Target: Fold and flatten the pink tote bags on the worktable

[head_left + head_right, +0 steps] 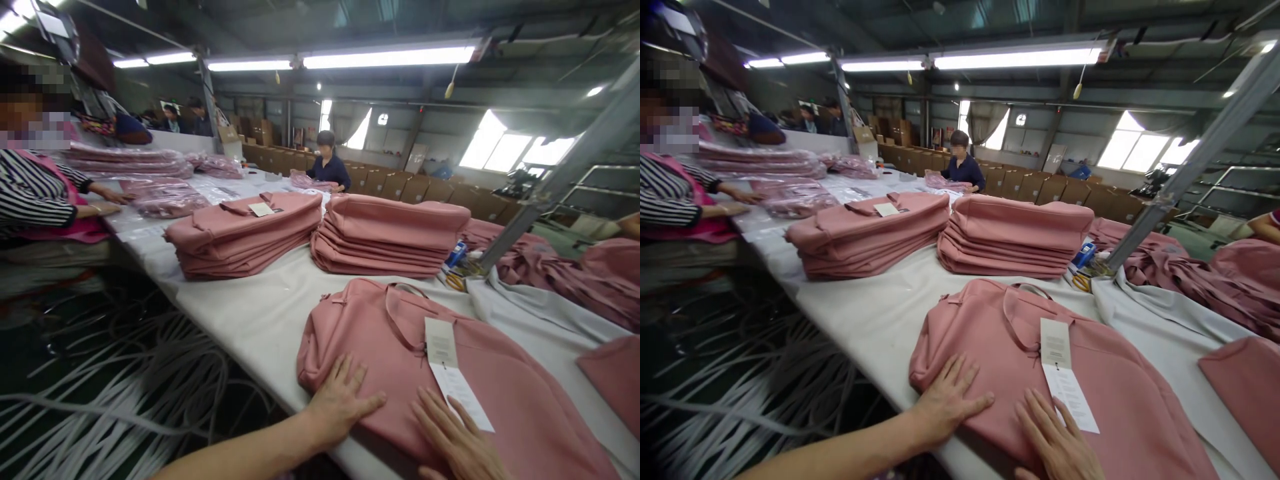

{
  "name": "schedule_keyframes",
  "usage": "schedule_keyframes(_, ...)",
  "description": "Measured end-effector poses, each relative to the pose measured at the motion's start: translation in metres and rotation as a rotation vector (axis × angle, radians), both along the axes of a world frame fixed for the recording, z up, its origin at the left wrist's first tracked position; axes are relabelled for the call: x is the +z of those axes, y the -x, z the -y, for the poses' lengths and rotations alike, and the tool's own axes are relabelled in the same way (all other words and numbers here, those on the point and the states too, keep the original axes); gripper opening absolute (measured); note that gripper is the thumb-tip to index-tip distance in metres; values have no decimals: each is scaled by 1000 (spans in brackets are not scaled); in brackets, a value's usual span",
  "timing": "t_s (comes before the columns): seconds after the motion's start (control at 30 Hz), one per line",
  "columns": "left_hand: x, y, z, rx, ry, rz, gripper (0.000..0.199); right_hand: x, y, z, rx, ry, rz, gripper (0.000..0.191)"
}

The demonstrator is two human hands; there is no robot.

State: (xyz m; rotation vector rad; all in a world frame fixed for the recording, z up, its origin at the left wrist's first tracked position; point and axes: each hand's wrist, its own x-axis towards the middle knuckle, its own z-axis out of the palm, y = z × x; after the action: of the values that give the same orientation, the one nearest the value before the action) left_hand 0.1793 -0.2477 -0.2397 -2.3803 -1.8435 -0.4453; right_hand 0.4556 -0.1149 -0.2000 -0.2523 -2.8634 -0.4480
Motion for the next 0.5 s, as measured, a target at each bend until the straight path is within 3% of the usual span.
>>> schedule_keyframes(0.07,7,-3,5,10,-14,26,62,-9,20,-3,-4,-15,14,85)
schedule_keyframes(0.13,25,-4,11,-21,-4,104,54,-22,27,-6,-24,-24,9,90)
schedule_keyframes(0.23,64,12,18,-23,36,481,26,-34,24,-10,-26,-38,16,91)
schedule_keyframes(0.27,77,22,18,76,28,648,23,-35,22,-11,-19,-50,12,91)
schedule_keyframes(0.33,95,50,15,409,-31,907,27,-34,21,-11,-12,-71,8,91)
schedule_keyframes(0.4,98,78,8,651,-50,984,28,-32,21,-10,-8,-81,1,90)
schedule_keyframes(0.43,94,91,5,693,-10,1005,29,-31,22,-10,-13,-81,0,89)
schedule_keyframes(0.5,80,109,0,655,143,1078,33,-31,24,-11,-12,-94,-27,89)
